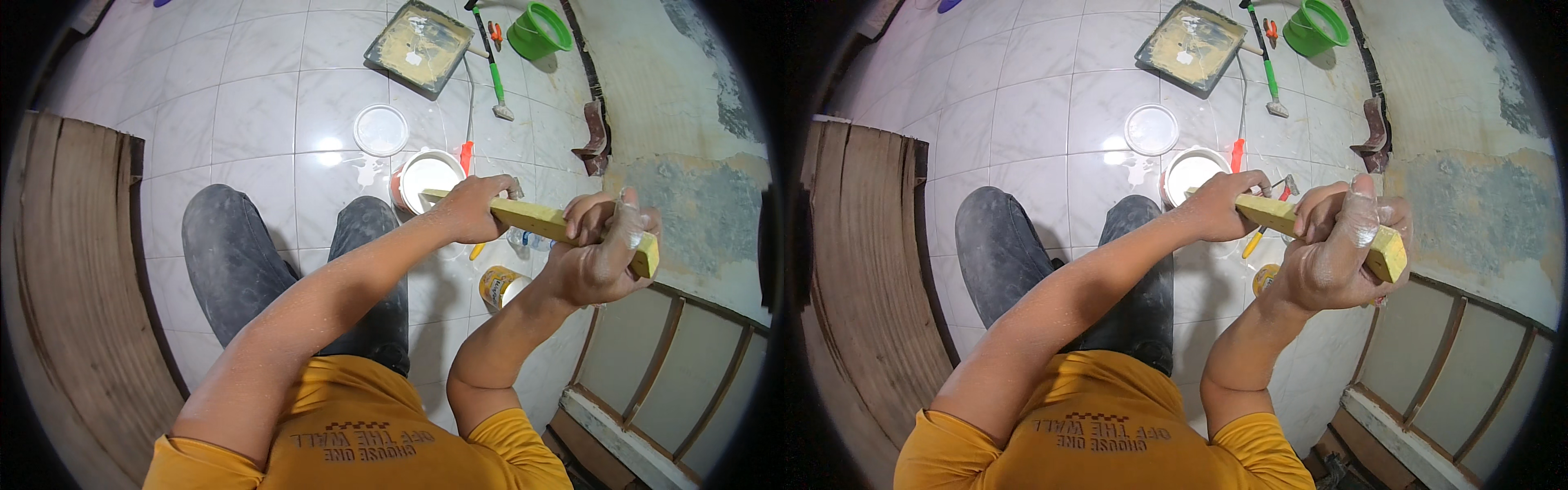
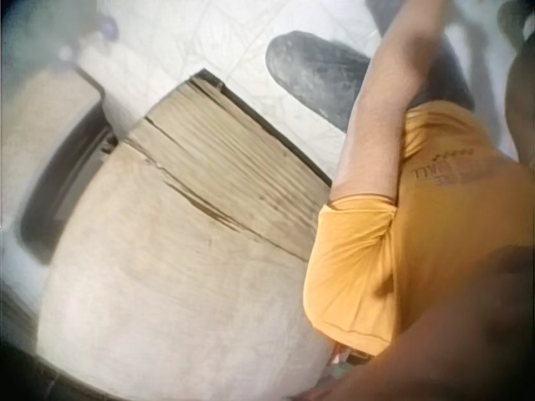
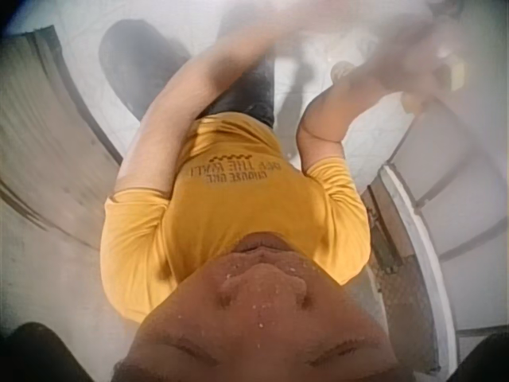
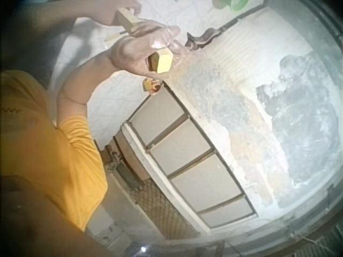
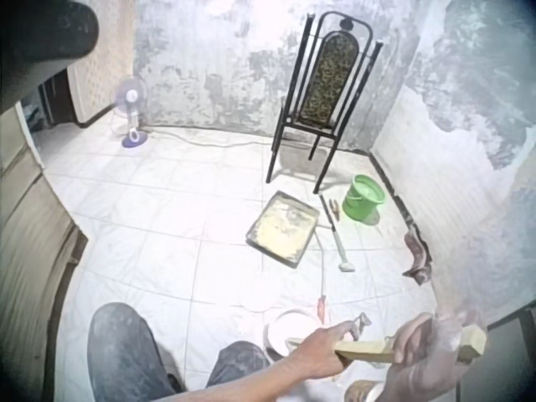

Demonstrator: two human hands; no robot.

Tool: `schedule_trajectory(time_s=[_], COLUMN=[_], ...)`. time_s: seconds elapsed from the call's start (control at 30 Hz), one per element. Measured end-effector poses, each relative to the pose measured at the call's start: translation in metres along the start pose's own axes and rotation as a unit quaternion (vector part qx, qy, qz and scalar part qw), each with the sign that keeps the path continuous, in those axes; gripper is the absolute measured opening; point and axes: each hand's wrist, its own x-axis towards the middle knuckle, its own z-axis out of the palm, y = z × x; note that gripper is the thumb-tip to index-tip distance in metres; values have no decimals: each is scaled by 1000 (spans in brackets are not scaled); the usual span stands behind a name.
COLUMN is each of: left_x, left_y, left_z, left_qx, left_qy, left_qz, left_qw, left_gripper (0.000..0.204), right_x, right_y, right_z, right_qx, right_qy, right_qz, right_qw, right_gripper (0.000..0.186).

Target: The person pours a white liquid from a small container into a larger bucket and then uses a long wooden stick to stir the mixture. The person kneels on the floor throughout the process, repeatedly stirring the contents of the bucket.

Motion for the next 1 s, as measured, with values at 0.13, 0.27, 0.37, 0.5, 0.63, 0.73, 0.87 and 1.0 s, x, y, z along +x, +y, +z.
schedule_trajectory(time_s=[0.13,0.27,0.37,0.5,0.63,0.73,0.87,1.0], left_x=[11,37,37,17,11,21,39,35], left_y=[-5,-13,-11,0,12,3,-10,-11], left_z=[-11,0,22,31,10,1,11,32], left_qx=[19,5,-7,6,12,37,4,-15], left_qy=[17,46,45,38,2,28,75,68], left_qz=[4,18,24,-7,-43,-33,12,24], left_qw=[1000,999,999,999,999,998,997,997], left_gripper=[42,46,48,51,51,50,45,35], right_x=[4,19,23,15,13,16,26,26], right_y=[8,22,19,5,5,15,23,14], right_z=[3,-4,-13,-17,-12,-12,-8,-6], right_qx=[25,-8,-34,-28,-26,-24,-36,-65], right_qy=[14,33,48,23,51,48,12,-31], right_qz=[-10,-20,-7,13,4,-18,-31,-3], right_qw=[1000,999,998,999,998,998,999,997], right_gripper=[15,15,17,19,23,27,30,32])
